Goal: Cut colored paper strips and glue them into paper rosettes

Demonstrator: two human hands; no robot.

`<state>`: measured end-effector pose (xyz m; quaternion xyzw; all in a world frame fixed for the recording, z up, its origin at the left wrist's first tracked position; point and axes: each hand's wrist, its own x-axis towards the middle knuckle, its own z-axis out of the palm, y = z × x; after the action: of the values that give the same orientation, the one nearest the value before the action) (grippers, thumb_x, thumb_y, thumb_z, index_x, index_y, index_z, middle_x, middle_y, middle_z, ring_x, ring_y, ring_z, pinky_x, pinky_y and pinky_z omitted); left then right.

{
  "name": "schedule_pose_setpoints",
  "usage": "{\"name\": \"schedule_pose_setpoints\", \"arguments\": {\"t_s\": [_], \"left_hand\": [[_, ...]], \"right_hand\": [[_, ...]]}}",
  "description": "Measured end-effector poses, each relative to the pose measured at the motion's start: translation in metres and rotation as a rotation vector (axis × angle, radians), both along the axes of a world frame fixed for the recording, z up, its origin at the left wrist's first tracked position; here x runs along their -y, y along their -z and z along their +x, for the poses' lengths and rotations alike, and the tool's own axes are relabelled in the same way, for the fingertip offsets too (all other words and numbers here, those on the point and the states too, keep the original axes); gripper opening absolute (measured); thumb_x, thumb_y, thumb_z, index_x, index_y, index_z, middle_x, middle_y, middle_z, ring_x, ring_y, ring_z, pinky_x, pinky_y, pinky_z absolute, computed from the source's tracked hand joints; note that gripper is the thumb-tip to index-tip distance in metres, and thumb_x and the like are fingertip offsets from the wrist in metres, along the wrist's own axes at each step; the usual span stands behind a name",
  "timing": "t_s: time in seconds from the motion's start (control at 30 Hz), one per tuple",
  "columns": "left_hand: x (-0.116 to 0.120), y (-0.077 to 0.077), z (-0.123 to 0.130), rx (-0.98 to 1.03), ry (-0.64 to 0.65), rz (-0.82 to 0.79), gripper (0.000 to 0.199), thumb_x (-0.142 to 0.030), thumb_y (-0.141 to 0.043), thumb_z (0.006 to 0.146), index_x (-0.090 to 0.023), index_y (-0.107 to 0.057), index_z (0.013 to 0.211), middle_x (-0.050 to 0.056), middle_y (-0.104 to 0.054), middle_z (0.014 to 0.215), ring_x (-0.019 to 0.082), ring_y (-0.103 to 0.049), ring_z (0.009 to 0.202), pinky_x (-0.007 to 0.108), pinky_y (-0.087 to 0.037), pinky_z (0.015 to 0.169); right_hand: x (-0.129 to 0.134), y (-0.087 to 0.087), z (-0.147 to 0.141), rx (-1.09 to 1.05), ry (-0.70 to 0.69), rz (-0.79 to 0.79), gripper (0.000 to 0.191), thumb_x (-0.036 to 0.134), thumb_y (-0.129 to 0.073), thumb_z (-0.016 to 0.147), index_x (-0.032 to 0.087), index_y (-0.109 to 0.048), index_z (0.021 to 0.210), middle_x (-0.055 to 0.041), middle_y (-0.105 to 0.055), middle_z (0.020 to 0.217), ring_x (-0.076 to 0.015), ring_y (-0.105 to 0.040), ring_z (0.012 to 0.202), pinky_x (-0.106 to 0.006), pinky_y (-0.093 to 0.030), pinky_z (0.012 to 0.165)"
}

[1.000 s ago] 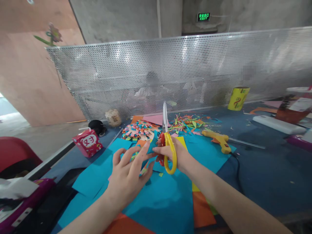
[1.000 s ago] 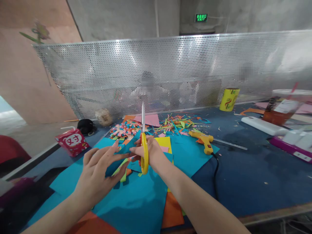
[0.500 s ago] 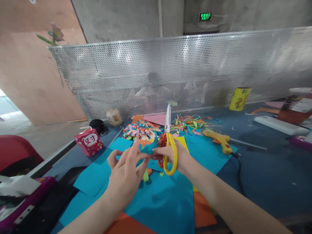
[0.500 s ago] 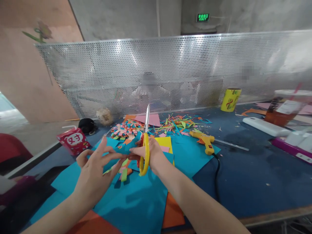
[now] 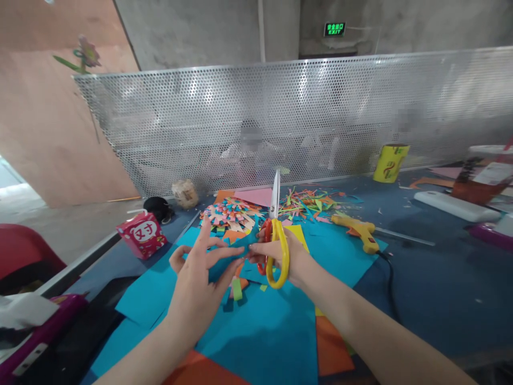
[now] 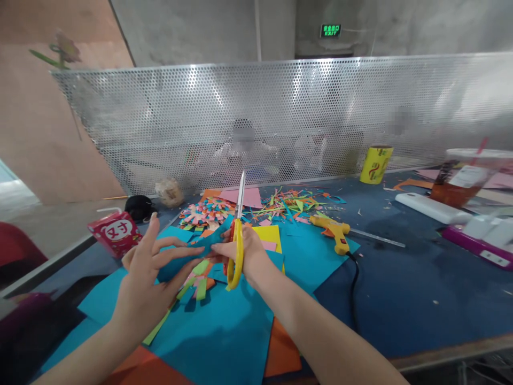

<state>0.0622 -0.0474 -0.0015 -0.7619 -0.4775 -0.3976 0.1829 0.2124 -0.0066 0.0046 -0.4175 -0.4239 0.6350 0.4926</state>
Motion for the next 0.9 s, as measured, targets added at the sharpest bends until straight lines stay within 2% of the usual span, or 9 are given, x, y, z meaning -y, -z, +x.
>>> {"name": "schedule_pose_setpoints", "arguments": {"t_s": [0.13,0.27,0.4,0.47,0.6,0.73,0.83,0.9], "left_hand": [[-0.001,0.007,-0.004,-0.078,-0.007,0.072,0.058,-0.028,-0.055,0.082,-0.026,-0.028,0.133,-0.001,-0.071,0.077,0.022,-0.063,0.089,0.043,-0.034,0.08],[0.001,0.011,-0.01,-0.218,0.08,0.181,0.075,-0.017,-0.057,0.08,-0.024,-0.011,0.138,-0.002,-0.072,0.081,0.022,-0.062,0.092,0.04,-0.039,0.079],[0.004,0.015,-0.016,-0.394,0.068,0.272,0.071,-0.012,-0.058,0.079,-0.023,-0.019,0.137,0.001,-0.07,0.095,0.021,-0.061,0.093,0.037,-0.039,0.078],[0.004,0.017,-0.017,-0.396,0.077,0.308,0.07,-0.013,-0.057,0.079,-0.022,-0.02,0.137,0.001,-0.071,0.093,0.021,-0.061,0.091,0.037,-0.038,0.078],[0.002,0.021,-0.018,-0.306,0.151,0.261,0.076,-0.011,-0.055,0.08,-0.022,-0.009,0.14,0.001,-0.071,0.089,0.02,-0.061,0.086,0.037,-0.037,0.078],[-0.001,0.024,-0.016,-0.253,0.107,0.177,0.054,-0.023,-0.054,0.082,-0.024,-0.033,0.132,0.003,-0.07,0.088,0.021,-0.061,0.084,0.036,-0.038,0.077],[0.0,0.021,-0.011,-0.224,0.088,0.127,0.04,-0.022,-0.052,0.083,-0.024,-0.047,0.122,0.002,-0.07,0.08,0.02,-0.061,0.086,0.034,-0.038,0.077],[0.002,0.018,-0.007,-0.221,0.088,0.155,0.03,-0.022,-0.049,0.085,-0.024,-0.054,0.114,0.002,-0.07,0.078,0.02,-0.06,0.084,0.035,-0.036,0.077]], "right_hand": [[0.002,-0.002,0.001,0.0,0.013,-0.049,0.022,0.007,-0.063,0.06,0.018,-0.045,0.066,0.006,-0.055,0.041,-0.0148,-0.059,0.041,-0.02,-0.044,0.036],[0.0,0.002,0.0,-0.033,0.022,-0.092,0.026,0.005,-0.065,0.058,0.018,-0.046,0.07,0.0075,-0.055,0.042,-0.0144,-0.06,0.04,-0.022,-0.047,0.039],[-0.002,0.006,-0.001,-0.077,0.019,-0.085,0.031,0.006,-0.069,0.053,0.017,-0.046,0.071,0.007,-0.056,0.044,-0.0152,-0.061,0.041,-0.024,-0.05,0.042],[-0.002,0.007,-0.001,-0.088,0.025,-0.082,0.032,0.006,-0.07,0.052,0.017,-0.046,0.07,0.0068,-0.056,0.043,-0.0156,-0.06,0.041,-0.024,-0.05,0.042],[-0.001,0.005,-0.001,-0.119,0.045,-0.053,0.031,0.002,-0.068,0.05,0.017,-0.047,0.067,0.0088,-0.053,0.042,-0.0138,-0.059,0.039,-0.024,-0.05,0.042],[-0.002,0.003,-0.001,-0.052,0.026,-0.032,0.031,0.001,-0.068,0.05,0.018,-0.046,0.064,0.0099,-0.051,0.04,-0.0132,-0.057,0.039,-0.023,-0.047,0.038],[-0.002,0.003,-0.001,0.017,0.05,0.005,0.029,0.001,-0.066,0.051,0.018,-0.046,0.062,0.0102,-0.05,0.041,-0.0119,-0.056,0.039,-0.023,-0.048,0.04],[-0.002,0.003,-0.001,0.045,0.057,0.019,0.027,0.001,-0.065,0.053,0.019,-0.046,0.06,0.01,-0.049,0.041,-0.0117,-0.055,0.039,-0.024,-0.049,0.042]]}}
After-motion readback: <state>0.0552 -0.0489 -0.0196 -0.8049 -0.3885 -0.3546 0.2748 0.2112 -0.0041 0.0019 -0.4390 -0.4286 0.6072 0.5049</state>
